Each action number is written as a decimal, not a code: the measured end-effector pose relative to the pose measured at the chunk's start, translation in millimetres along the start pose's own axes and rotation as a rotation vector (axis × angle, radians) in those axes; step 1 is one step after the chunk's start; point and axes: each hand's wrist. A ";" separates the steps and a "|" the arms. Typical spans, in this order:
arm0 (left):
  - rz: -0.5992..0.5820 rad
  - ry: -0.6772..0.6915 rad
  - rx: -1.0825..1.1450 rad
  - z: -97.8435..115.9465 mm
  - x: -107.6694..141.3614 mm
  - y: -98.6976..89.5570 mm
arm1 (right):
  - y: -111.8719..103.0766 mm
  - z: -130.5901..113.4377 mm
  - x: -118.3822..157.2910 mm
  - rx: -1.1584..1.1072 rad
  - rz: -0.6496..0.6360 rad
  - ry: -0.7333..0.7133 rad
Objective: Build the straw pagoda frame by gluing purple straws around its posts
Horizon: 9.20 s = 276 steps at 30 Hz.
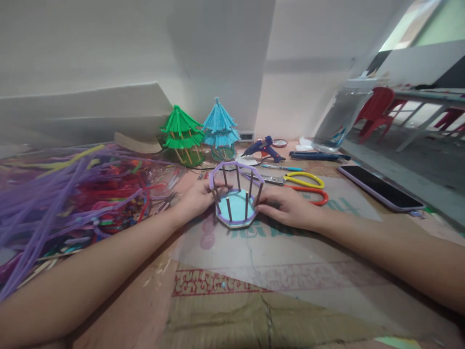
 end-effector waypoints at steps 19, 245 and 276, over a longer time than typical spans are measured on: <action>-0.019 0.063 -0.158 -14.5 -5.7 -1.6 | 1.2 7.1 -5.0 -0.007 -0.013 -0.037; 0.100 0.383 -0.824 104.6 -15.3 -34.9 | -44.9 -30.6 3.0 0.606 0.272 -0.501; -0.265 -0.147 -1.269 140.5 -67.5 -8.5 | 11.2 -15.0 4.5 0.419 0.095 -0.547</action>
Point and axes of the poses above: each hand's wrist, its own x-axis away from the middle knuckle, its own y-axis out of the palm, z = x × y
